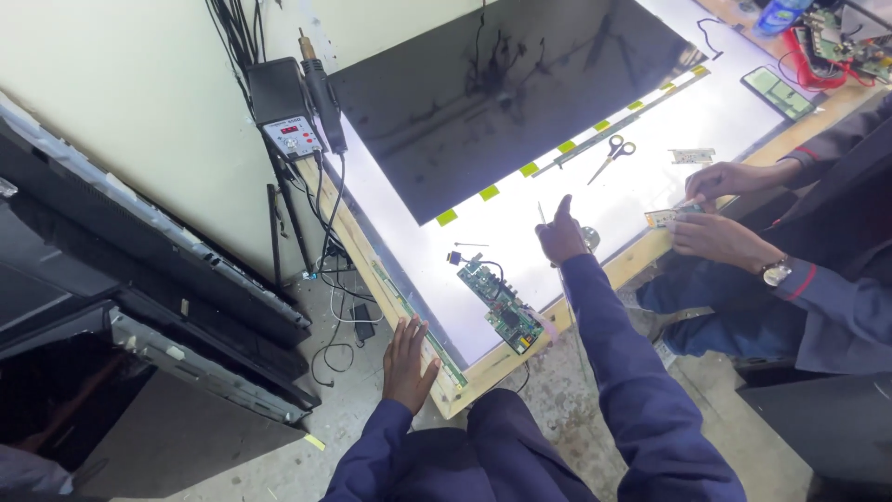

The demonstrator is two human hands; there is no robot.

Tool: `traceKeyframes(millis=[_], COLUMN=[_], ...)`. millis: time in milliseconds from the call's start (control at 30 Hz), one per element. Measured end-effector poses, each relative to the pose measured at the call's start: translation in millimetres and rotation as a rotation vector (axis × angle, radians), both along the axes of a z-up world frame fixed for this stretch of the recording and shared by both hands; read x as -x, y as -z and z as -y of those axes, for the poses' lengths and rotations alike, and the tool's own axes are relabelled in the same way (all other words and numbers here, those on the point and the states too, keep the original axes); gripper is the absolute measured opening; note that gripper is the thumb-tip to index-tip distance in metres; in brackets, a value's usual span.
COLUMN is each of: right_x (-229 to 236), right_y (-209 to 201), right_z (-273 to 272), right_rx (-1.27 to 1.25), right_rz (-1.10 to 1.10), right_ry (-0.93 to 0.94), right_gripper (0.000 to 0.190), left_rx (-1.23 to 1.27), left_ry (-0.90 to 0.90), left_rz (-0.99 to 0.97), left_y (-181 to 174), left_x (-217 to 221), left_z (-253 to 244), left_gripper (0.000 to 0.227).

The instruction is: Cleaning the delicate ribbon connectors of a TV panel using a cotton swab and cleaning solution.

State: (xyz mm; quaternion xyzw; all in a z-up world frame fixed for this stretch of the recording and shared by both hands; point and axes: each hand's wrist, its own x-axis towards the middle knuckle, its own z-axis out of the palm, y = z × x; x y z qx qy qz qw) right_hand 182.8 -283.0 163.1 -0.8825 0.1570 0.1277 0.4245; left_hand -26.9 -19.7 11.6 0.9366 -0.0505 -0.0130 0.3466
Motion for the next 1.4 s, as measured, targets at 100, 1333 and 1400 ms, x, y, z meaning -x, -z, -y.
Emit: traceKeyframes(millis=[100,1333,1400], right_x=[-2.7,251.2,252.4], right_y=[23.3,68.0,73.5], right_z=[-3.9,-39.8,-40.2], right_rx=[-0.029,-0.468,-0.411], right_rz=[0.185,0.160,0.163], right_ry=[-0.104,-0.845,-0.872], right_gripper=[0.076,0.022,0.015], left_rx=[-0.008,0.549,0.544], left_ry=[0.002,-0.026,-0.013], left_rz=[-0.007,-0.321,-0.229], left_y=[-3.2,-130.6,-127.3], left_x=[2.2,35.7,37.6], left_z=[-1.9,69.4,65.9], left_gripper=[0.063,0.042,0.037])
